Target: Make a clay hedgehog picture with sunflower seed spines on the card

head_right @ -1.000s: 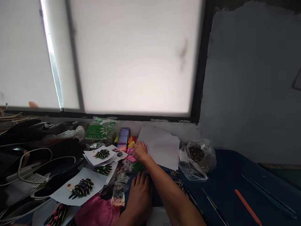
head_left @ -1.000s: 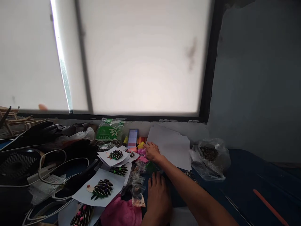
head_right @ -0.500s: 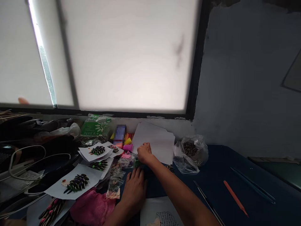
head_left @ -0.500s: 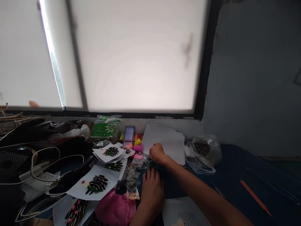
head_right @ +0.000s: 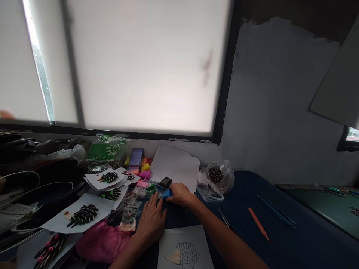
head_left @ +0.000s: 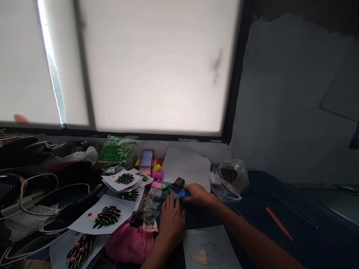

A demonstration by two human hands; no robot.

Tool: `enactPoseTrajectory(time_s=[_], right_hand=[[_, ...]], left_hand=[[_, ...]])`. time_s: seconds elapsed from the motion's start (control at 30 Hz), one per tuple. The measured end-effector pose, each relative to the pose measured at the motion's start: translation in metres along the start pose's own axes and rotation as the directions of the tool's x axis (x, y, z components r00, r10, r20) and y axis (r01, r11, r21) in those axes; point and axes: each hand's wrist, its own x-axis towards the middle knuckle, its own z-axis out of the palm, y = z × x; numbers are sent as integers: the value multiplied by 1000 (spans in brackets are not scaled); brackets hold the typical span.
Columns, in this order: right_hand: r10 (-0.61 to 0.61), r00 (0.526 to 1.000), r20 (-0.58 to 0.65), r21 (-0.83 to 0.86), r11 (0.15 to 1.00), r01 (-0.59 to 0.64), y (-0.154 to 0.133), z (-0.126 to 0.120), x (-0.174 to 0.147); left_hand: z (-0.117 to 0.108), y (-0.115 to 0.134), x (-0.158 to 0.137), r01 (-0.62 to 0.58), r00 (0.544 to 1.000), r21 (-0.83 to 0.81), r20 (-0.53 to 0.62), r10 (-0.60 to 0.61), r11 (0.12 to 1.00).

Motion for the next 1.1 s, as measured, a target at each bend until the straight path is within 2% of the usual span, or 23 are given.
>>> enactPoseTrajectory(time_s=[0.13, 0.17, 0.23, 0.3, 0.37, 0.43, 0.5, 0.63, 0.8, 0.97, 1.1], right_hand=[[3, 994, -109, 181, 983, 17, -3, 1, -6], [1, 991, -134, 242, 970, 32, -3, 1, -8], [-2, 985, -175, 373, 925, 69, -4, 2, -15], [10, 976, -218, 493, 864, 101, -3, 5, -26], [53, 961, -273, 575, 809, 118, -2, 11, -39], [111, 943, -314, 628, 769, 119, 0, 19, -54], [158, 928, -338, 665, 737, 117, 3, 24, -67], [179, 917, -357, 724, 674, 150, 11, 20, -91], [129, 915, -382, 738, 639, 218, 13, 3, -118], [116, 935, -336, 789, 577, 212, 5, 6, -125], [145, 944, -297, 838, 513, 185, 6, 8, -123]], left_hand=[[-1, -4, 0, -5, 999, -44, -49, 3, 999], [-3, -4, 1, -13, 996, -106, -88, 3, 994], [-8, -5, 4, -53, 986, -374, -169, -12, 926], [-12, -2, 8, -107, 982, -667, -189, -28, 737], [-12, 3, 10, -119, 992, -844, -118, 35, 522], [-10, 9, 10, -99, 989, -926, -49, 143, 365], [-7, 14, 9, -75, 975, -961, -14, 222, 266], [-11, 15, 6, -37, 955, -970, 37, 295, 240], [-28, 13, 0, -3, 915, -965, 103, 391, 262], [-32, 20, -5, 137, 929, -965, 203, 308, 223], [-37, 21, -5, 149, 919, -968, 210, 333, 201]])
